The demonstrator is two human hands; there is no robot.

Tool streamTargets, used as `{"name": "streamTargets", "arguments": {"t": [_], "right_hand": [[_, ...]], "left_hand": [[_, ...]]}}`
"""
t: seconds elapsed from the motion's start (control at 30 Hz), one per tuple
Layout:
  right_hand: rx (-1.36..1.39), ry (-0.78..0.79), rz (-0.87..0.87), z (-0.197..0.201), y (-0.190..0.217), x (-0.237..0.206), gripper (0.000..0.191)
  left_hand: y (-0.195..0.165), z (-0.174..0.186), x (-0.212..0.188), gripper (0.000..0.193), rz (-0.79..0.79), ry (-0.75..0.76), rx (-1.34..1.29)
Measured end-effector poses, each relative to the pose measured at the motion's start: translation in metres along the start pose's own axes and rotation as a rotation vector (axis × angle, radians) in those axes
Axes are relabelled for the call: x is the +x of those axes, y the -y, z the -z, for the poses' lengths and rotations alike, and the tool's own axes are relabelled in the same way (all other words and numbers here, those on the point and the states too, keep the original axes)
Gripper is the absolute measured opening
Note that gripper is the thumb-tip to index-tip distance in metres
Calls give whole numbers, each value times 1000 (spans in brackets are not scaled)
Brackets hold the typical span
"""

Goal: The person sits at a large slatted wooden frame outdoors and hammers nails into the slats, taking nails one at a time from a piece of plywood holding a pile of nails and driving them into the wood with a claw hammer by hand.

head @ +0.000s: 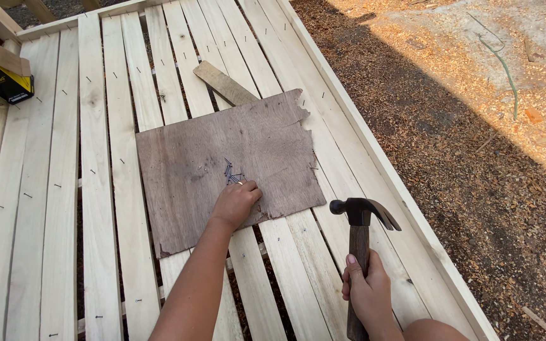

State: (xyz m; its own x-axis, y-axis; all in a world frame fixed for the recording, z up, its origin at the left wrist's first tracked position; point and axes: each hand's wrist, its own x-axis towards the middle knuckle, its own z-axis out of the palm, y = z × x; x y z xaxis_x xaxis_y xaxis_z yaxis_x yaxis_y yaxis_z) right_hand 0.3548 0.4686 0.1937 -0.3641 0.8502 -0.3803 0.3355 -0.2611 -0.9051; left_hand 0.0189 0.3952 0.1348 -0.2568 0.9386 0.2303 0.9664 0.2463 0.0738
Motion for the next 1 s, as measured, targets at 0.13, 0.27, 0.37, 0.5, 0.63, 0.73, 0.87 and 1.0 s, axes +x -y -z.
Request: {"name": "streamTargets", "arguments": {"t": [0.13,0.27,0.37,0.5,0.63,0.73,0.87,1.0], "right_hand": [[45,6,-22,5,2,0,25],[58,-9,-10,13,2,3,26],[69,-22,-3,22,2,4,27],[82,-48,-6,35,5,6,24],[123,-64,-40,48,3,7,23],[137,-80,-39,57,2,9,23],[137,-83,-57,63,-1,11,24],[130,-75,-111,63,-1,11,24]], "left_hand": [[-9,6,5,22,-54,-41,89],[-30,13,10,22,156,-98,-175],[-68,9,25,19,375,-240,-636],[-121,-1,43,19,391,-174,-970],[-156,-12,46,15,456,16,-1047],[-166,-19,45,12,371,27,-693],[-174,-26,43,11,334,-86,-659],[-182,-29,44,10,412,19,-617]]}}
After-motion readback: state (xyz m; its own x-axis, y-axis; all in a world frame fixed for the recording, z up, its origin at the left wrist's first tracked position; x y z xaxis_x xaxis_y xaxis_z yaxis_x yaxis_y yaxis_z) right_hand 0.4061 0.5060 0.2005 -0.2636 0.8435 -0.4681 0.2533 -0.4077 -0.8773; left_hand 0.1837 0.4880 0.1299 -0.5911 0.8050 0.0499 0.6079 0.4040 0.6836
